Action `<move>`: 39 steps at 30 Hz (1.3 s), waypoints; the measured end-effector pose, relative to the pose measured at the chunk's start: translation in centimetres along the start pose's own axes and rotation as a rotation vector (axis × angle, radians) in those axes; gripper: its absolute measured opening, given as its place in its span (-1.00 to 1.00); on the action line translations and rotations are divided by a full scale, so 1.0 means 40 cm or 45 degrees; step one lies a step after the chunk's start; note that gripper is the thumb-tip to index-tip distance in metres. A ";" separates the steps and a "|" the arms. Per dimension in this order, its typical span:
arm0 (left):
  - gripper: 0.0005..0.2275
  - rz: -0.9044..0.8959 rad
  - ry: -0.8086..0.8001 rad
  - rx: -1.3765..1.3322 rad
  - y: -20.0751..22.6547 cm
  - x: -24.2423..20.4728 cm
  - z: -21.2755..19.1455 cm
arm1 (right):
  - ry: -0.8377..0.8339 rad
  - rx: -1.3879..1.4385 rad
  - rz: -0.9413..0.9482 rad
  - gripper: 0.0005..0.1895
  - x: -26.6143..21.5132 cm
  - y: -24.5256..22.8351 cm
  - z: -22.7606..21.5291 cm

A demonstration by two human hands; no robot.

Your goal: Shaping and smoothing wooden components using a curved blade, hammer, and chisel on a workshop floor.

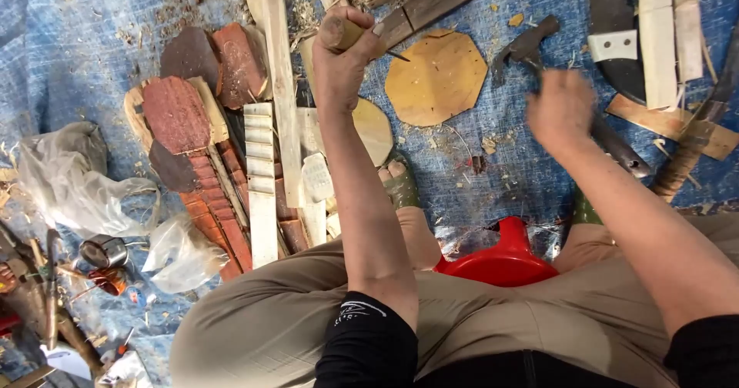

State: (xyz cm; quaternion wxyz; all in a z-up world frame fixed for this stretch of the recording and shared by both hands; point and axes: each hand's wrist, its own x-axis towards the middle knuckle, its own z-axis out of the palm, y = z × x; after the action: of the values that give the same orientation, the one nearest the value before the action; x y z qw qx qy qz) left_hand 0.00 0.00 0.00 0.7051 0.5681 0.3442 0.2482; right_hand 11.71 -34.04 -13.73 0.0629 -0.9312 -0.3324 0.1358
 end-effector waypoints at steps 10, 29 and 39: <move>-0.82 0.080 -0.055 0.003 -0.058 0.004 0.058 | -0.473 1.066 0.403 -0.58 0.016 -0.237 -0.001; -0.83 0.102 -0.083 0.124 -0.138 -0.043 0.138 | -0.531 1.015 0.326 -0.55 0.024 -0.204 0.042; -0.79 0.070 0.029 0.173 -0.201 -0.061 0.154 | -0.529 0.993 0.306 -0.61 0.018 -0.203 0.037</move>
State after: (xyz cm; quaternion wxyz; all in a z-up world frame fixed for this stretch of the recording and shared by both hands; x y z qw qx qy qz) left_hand 2.85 -7.54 -6.61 0.6539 0.6210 0.3525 0.2501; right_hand 6.93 -27.31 -13.59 0.3246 -0.8230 -0.1516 0.4409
